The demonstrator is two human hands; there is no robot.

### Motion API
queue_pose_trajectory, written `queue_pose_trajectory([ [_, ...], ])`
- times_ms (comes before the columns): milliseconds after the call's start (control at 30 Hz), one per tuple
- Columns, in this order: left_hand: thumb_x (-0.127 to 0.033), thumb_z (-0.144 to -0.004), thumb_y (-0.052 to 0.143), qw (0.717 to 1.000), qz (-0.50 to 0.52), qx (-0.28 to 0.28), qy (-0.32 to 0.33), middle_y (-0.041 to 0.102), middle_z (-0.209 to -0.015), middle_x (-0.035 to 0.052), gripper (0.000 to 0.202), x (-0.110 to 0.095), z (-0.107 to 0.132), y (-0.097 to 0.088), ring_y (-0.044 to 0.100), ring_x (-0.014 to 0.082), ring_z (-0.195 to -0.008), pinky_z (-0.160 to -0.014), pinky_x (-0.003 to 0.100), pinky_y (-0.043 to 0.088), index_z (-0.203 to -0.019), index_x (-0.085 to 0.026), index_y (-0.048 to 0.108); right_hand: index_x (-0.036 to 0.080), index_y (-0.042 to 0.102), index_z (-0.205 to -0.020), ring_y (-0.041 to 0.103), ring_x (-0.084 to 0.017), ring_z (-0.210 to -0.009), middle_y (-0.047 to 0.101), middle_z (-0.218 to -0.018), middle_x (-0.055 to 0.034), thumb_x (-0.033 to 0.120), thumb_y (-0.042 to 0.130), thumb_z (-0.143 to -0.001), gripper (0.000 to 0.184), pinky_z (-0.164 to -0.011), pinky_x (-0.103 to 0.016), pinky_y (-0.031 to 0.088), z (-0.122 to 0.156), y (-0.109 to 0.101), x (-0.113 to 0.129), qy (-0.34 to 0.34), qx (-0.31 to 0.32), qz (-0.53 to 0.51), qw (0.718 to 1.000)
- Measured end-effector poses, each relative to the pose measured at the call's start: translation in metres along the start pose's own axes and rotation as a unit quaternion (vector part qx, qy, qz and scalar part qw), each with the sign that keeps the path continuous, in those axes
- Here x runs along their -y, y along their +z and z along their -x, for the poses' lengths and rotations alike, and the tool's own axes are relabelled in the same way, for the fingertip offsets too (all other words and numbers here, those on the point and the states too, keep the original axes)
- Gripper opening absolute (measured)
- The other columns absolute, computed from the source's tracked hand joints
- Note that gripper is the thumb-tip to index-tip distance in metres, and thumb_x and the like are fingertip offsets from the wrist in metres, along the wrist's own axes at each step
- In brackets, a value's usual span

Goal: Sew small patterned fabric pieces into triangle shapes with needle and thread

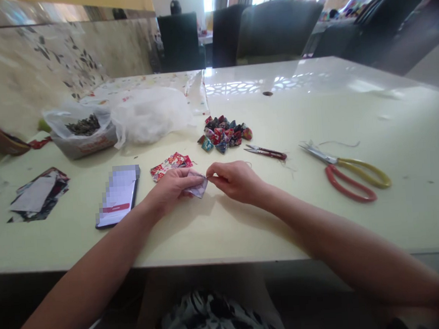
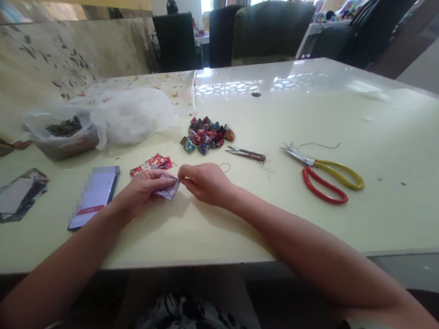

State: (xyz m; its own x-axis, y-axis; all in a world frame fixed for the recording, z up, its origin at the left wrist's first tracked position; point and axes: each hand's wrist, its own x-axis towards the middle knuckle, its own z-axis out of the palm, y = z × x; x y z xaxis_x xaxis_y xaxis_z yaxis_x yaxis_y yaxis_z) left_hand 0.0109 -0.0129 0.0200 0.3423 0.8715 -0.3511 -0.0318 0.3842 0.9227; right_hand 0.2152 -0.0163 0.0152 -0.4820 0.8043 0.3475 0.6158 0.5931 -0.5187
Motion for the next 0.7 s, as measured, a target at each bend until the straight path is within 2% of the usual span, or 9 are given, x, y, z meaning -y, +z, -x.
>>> queue_pose_trajectory([
  [167, -0.031, -0.065, 0.087, 1.000, -0.003, -0.011, 0.005, 0.067, -0.066, 0.0005, 0.024, 0.0010, -0.0011, -0.0004, 0.055, 0.0064, -0.056, -0.051, 0.016, 0.040, -0.078, -0.014, 0.076, 0.017, 0.064, -0.084, 0.040, -0.010, -0.055, 0.053, -0.060, 0.0011, 0.018, 0.053, -0.086, 0.011, -0.059, -0.024, 0.025, -0.0026, -0.0027, 0.0010, 0.039, -0.009, 0.019, 0.999],
  [267, -0.030, -0.065, 0.087, 1.000, -0.003, -0.011, 0.007, 0.067, -0.065, 0.0004, 0.022, 0.0008, -0.0018, -0.0007, 0.055, 0.0065, -0.055, -0.050, 0.016, 0.040, -0.077, -0.015, 0.076, 0.016, 0.063, -0.081, 0.040, -0.010, -0.055, 0.053, -0.059, 0.0016, 0.016, 0.054, -0.085, 0.010, -0.059, -0.024, 0.027, -0.0050, -0.0058, -0.0009, 0.079, -0.020, -0.029, 0.996],
  [333, -0.029, -0.066, 0.086, 1.000, -0.003, -0.009, 0.008, 0.067, -0.064, 0.0005, 0.020, 0.0009, -0.0016, -0.0007, 0.055, 0.0068, -0.054, -0.050, 0.017, 0.040, -0.076, -0.015, 0.075, 0.016, 0.065, -0.086, 0.039, -0.009, -0.055, 0.049, -0.058, 0.0029, 0.018, 0.055, -0.086, 0.011, -0.058, -0.024, 0.028, -0.0057, -0.0068, -0.0025, 0.106, -0.024, -0.090, 0.990],
  [400, -0.028, -0.066, 0.086, 1.000, -0.008, -0.007, 0.008, 0.068, -0.064, 0.0008, 0.020, 0.0013, -0.0010, -0.0004, 0.055, 0.0071, -0.054, -0.051, 0.017, 0.040, -0.076, -0.015, 0.076, 0.015, 0.067, -0.099, 0.037, -0.009, -0.053, 0.044, -0.056, 0.0054, 0.021, 0.056, -0.088, 0.017, -0.054, -0.023, 0.028, -0.0055, -0.0069, -0.0037, 0.138, -0.001, -0.186, 0.973],
  [467, -0.028, -0.065, 0.086, 1.000, -0.014, 0.000, 0.009, 0.068, -0.065, 0.0014, 0.020, 0.0016, -0.0002, 0.0000, 0.056, 0.0074, -0.055, -0.051, 0.017, 0.040, -0.076, -0.014, 0.076, 0.015, 0.066, -0.108, 0.034, -0.008, -0.048, 0.039, -0.055, 0.0076, 0.026, 0.057, -0.088, 0.024, -0.049, -0.022, 0.027, -0.0049, -0.0061, -0.0041, 0.177, 0.058, -0.283, 0.941],
  [567, -0.028, -0.066, 0.086, 1.000, -0.023, 0.018, 0.010, 0.068, -0.064, 0.0018, 0.020, 0.0017, 0.0008, 0.0003, 0.057, 0.0078, -0.054, -0.051, 0.018, 0.040, -0.076, -0.014, 0.076, 0.016, 0.064, -0.093, 0.029, -0.006, -0.043, 0.039, -0.054, 0.0081, 0.030, 0.059, -0.086, 0.017, -0.042, -0.021, 0.023, -0.0045, -0.0049, -0.0036, 0.219, 0.128, -0.373, 0.892],
  [633, -0.029, -0.066, 0.086, 0.999, -0.029, 0.028, 0.006, 0.068, -0.063, 0.0019, 0.020, 0.0016, 0.0011, 0.0005, 0.057, 0.0078, -0.054, -0.051, 0.018, 0.039, -0.076, -0.014, 0.076, 0.017, 0.059, -0.080, 0.029, -0.005, -0.044, 0.038, -0.054, 0.0079, 0.029, 0.060, -0.084, 0.013, -0.041, -0.020, 0.023, -0.0047, -0.0052, -0.0034, 0.220, 0.123, -0.405, 0.879],
  [700, -0.028, -0.066, 0.086, 0.999, -0.028, 0.037, 0.000, 0.069, -0.063, 0.0023, 0.020, 0.0015, 0.0014, 0.0009, 0.058, 0.0080, -0.053, -0.050, 0.017, 0.039, -0.076, -0.014, 0.076, 0.017, 0.056, -0.076, 0.030, -0.005, -0.045, 0.037, -0.054, 0.0077, 0.027, 0.060, -0.084, 0.013, -0.042, -0.019, 0.025, -0.0050, -0.0066, -0.0035, 0.208, 0.100, -0.421, 0.878],
])
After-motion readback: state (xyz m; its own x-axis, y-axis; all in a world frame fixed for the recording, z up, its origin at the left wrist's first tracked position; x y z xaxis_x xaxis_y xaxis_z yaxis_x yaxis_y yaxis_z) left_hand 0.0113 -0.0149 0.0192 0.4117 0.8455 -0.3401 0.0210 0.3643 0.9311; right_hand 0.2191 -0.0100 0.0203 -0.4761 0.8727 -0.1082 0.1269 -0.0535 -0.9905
